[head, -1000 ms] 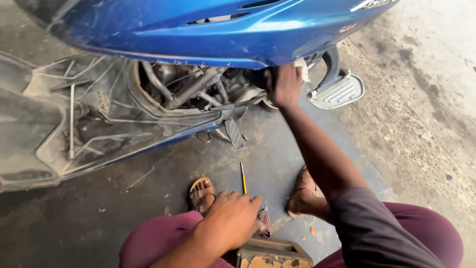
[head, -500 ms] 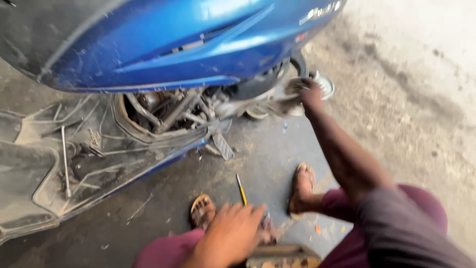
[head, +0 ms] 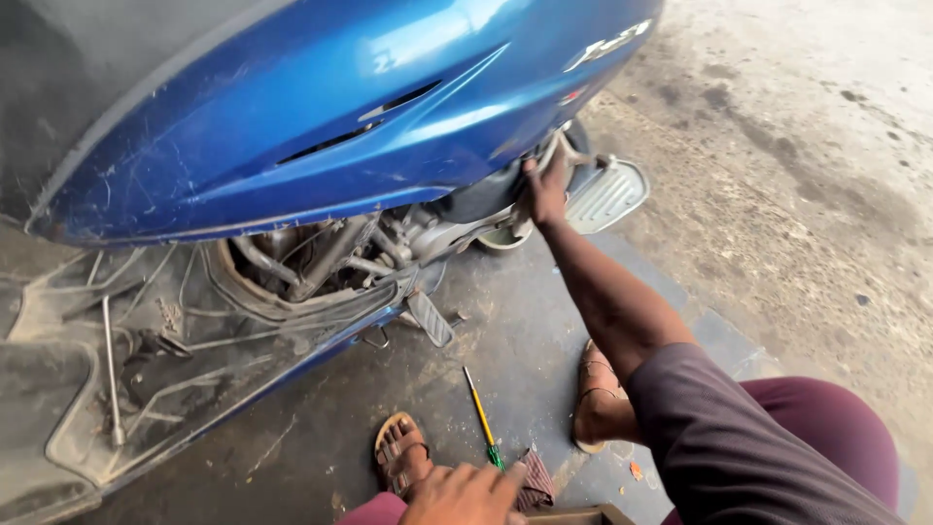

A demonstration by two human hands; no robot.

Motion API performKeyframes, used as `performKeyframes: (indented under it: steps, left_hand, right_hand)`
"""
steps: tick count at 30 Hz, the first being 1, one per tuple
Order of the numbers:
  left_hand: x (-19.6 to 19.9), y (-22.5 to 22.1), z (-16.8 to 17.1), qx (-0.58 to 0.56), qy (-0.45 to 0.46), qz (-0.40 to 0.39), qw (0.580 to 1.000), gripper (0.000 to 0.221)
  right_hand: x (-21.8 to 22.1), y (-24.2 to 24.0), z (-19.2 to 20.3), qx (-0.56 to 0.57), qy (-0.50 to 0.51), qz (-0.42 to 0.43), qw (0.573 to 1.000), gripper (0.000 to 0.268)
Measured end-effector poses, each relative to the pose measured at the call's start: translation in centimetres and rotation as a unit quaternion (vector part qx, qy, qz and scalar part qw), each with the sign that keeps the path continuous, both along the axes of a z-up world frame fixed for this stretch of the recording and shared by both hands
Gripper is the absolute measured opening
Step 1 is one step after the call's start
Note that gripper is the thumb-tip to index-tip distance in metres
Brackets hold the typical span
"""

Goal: Repairing a blue scooter by removing body panels and accessing internal engine components using a screwdriver.

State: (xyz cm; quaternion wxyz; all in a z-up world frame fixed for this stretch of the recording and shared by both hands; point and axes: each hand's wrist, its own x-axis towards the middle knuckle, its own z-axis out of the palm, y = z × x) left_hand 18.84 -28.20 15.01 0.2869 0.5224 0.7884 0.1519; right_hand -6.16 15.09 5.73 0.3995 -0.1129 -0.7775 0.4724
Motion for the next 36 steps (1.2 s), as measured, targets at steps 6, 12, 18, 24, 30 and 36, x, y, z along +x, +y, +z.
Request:
performKeyframes:
  steps: [6, 12, 18, 24, 30, 36]
  left_hand:
    - [1.1, 0.7, 2.2, 0.094, 0.031, -0.053, 0.994, 0.063]
    - [-0.5, 1.5, 5.7, -0.010, -0.040, -0.040, 0.998, 0.062]
    - [-0.9, -0.1, 8.8, 0.041, -0.038, 0.039, 0.998, 0.063]
    - [1.0, 0.8, 7.7, 0.089, -0.024, 0.034, 0.995, 0.042]
    - [0.7, 0.5, 6.3, 0.089, 0.038, 0.038, 0.995, 0.029]
    - [0.5, 0.0, 7.6, 0.108, 0.011, 0.022, 0.994, 0.046]
  right_hand:
    - [-3.2, -1.2, -7.2, -0.361, 0.153, 0.147, 0.908, 0.098]
    - [-2.3, -9.0, -8.4, -0.674, 0.154, 0.125, 0.712, 0.083]
    - [4.6, -8.2, -5.2, -0.213, -0.119, -0.006, 0.970, 0.070]
    - [-0.7, -11.7, -4.7, -0.038, 0.062, -0.117, 0.990, 0.086]
    - [1.5, -19.3, -3.9, 0.292, -0.082, -0.094, 0.948, 0.069]
    - [-1.2, -20.4, -0.1, 0.273, -0.081, 0.048, 0.957, 0.039]
